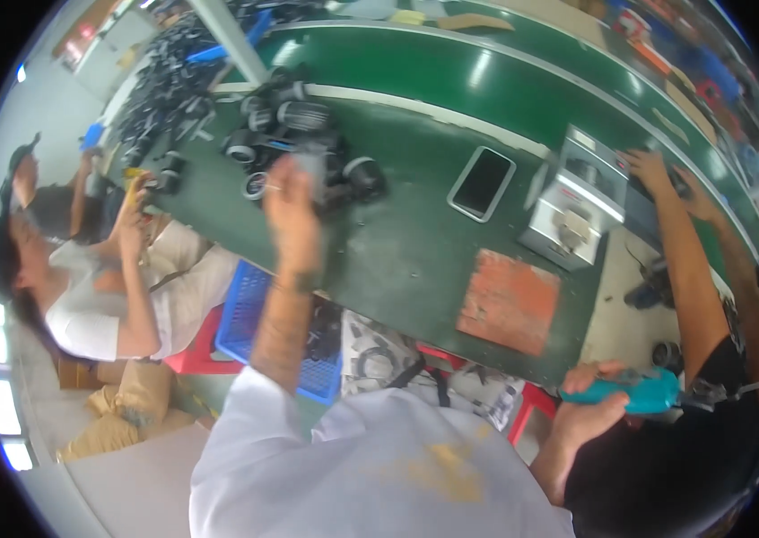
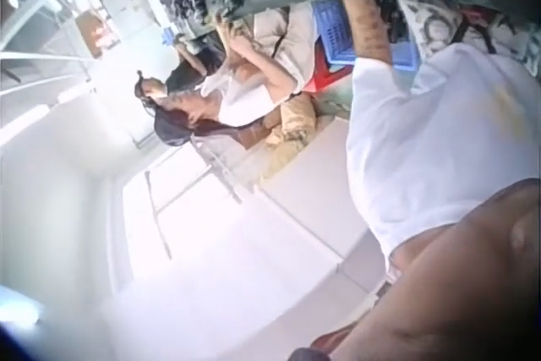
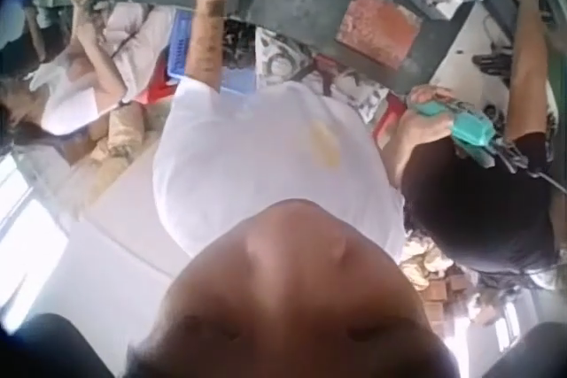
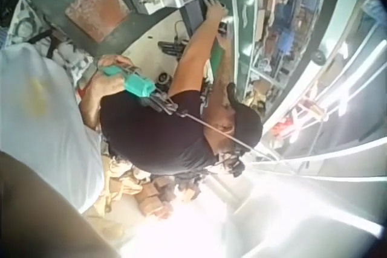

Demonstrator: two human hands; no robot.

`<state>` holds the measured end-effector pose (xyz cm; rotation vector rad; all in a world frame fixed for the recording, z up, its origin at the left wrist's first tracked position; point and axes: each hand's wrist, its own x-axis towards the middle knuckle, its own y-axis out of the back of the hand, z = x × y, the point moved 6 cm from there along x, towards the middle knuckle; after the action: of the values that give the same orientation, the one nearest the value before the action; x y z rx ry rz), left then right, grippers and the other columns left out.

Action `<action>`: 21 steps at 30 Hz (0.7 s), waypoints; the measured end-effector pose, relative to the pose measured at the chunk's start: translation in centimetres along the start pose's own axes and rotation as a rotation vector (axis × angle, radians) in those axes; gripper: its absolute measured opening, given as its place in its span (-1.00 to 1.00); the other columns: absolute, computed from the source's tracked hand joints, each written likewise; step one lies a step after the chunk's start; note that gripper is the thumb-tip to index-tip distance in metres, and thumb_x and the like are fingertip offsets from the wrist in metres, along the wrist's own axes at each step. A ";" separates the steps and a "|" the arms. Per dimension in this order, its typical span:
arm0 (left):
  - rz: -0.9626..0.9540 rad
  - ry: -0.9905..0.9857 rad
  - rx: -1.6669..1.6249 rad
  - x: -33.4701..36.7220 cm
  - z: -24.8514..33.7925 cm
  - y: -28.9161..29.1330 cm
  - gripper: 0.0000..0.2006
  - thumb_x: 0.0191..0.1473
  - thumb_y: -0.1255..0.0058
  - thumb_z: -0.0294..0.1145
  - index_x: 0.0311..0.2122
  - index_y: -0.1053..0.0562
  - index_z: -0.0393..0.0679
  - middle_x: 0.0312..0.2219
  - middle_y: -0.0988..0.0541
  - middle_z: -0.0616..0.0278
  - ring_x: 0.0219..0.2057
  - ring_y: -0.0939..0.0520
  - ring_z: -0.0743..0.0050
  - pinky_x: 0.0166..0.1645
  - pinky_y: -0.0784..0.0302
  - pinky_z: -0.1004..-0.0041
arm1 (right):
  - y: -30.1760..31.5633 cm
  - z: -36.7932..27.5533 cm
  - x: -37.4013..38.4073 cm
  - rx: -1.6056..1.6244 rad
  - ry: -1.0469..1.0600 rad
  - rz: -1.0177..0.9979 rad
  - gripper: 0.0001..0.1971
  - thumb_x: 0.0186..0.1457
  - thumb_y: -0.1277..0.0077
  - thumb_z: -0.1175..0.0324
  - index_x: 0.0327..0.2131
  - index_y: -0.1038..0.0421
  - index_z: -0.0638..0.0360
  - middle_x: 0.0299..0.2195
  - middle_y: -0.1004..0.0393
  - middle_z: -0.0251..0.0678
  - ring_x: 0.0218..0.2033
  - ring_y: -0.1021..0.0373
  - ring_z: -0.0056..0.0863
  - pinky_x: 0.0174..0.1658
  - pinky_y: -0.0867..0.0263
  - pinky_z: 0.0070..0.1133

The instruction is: The person assembles handheld devices, fitting components together, driving screws with an electric screwdriver and a manual screwdriver, and attaching plastic covers by hand.

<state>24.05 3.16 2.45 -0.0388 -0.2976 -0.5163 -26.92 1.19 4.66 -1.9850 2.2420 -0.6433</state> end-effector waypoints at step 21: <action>-1.071 -0.714 0.145 -29.1 9.9 -42.2 -0.55 0.18 -0.11 -0.16 0.02 -0.40 -0.33 -0.08 -0.53 -0.08 -0.01 -0.52 -0.08 0.14 -0.41 0.14 | -0.5 -1.6 -3.1 -0.039 -0.148 -0.243 -0.34 0.10 -0.27 -0.12 -0.09 -0.39 0.38 -0.48 -0.46 -0.36 -0.45 -0.39 -0.60 -0.36 -0.32 -0.58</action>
<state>-23.47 -18.45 1.82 0.0882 -1.0747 -1.5456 -26.45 4.56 5.61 -2.2646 1.9640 -0.4570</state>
